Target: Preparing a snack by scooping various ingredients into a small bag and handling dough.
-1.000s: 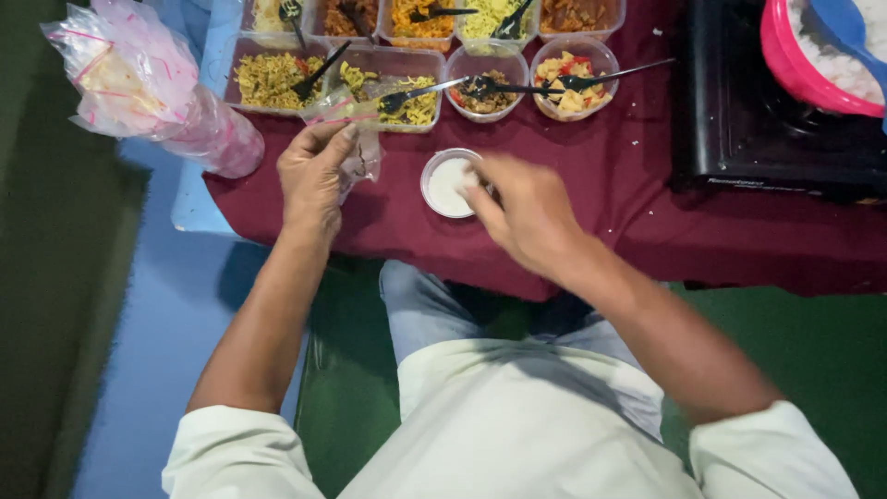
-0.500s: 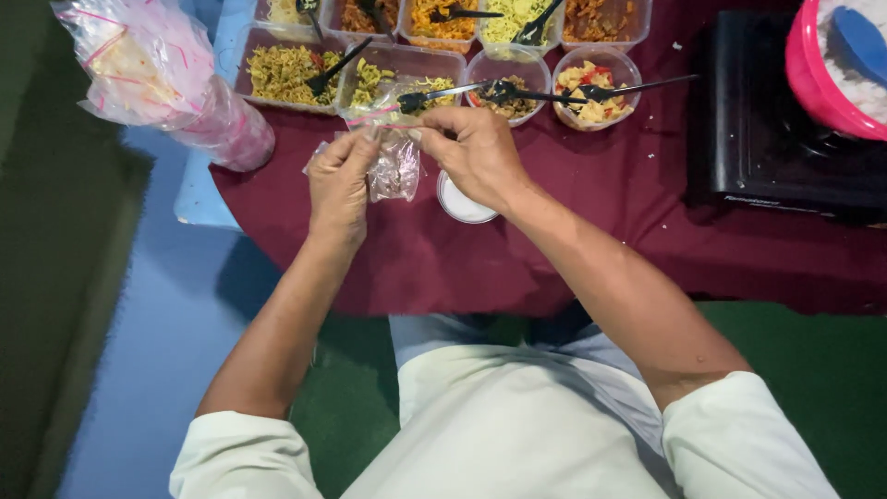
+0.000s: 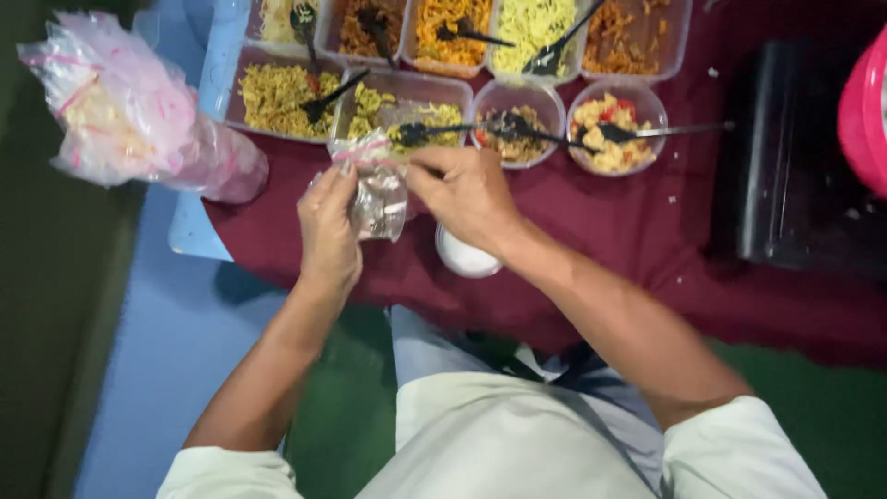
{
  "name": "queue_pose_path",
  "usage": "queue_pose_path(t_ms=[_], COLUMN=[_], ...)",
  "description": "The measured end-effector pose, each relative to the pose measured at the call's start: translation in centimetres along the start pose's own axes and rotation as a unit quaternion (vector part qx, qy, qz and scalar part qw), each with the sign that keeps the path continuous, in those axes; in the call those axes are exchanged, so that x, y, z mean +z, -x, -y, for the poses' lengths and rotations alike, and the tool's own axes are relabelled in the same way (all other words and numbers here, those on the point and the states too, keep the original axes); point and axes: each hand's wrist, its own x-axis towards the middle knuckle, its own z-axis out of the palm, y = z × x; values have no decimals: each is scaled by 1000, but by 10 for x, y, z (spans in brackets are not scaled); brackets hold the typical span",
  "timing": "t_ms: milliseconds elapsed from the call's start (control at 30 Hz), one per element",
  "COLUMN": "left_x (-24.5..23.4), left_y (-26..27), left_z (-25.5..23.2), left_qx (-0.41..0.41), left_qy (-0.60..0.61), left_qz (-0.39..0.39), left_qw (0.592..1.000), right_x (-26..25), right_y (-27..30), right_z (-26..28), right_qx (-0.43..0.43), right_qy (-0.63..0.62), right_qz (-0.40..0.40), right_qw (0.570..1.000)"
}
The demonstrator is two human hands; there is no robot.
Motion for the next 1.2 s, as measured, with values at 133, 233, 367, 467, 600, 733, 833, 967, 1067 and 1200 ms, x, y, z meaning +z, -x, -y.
queue_pose_path(t_ms=[133, 233, 367, 467, 600, 733, 833, 967, 1067, 1200], left_x=[27, 39, 30, 27, 21, -5, -5, -8, -32, -66], left_y=[-10, -17, -24, -19, -14, -18, -26, -39, -49, -68], left_z=[-26, -40, -24, -22, -33, -41, -63, -69, -44, 0], left_qx=[-43, -74, -109, -150, -192, -232, -253, -229, -210, -225], left_qy=[33, 19, 56, 73, 59, 68, 79, -18, -89, -130], left_qz=[-34, -75, -124, -159, -186, -213, -215, -193, -189, -179], left_qw=[998, 994, 985, 973, 962, 947, 940, 954, 955, 949], right_x=[-6, -8, -11, -10, -4, -9, -9, -26, -45, -67], right_y=[-22, -31, -42, -49, -48, -49, -51, -51, -38, -11], right_z=[1, -7, 11, 29, 37, 40, 40, 59, 67, 42], right_qx=[-21, -24, 24, 71, 131, 171, 224, 235, 253, 290], right_qy=[9, 30, 10, 23, 21, 47, 36, 58, 84, 82], right_qz=[13, 42, 42, 60, 70, 71, 61, 41, 16, -25], right_qw=[1000, 998, 999, 995, 989, 982, 972, 969, 964, 953])
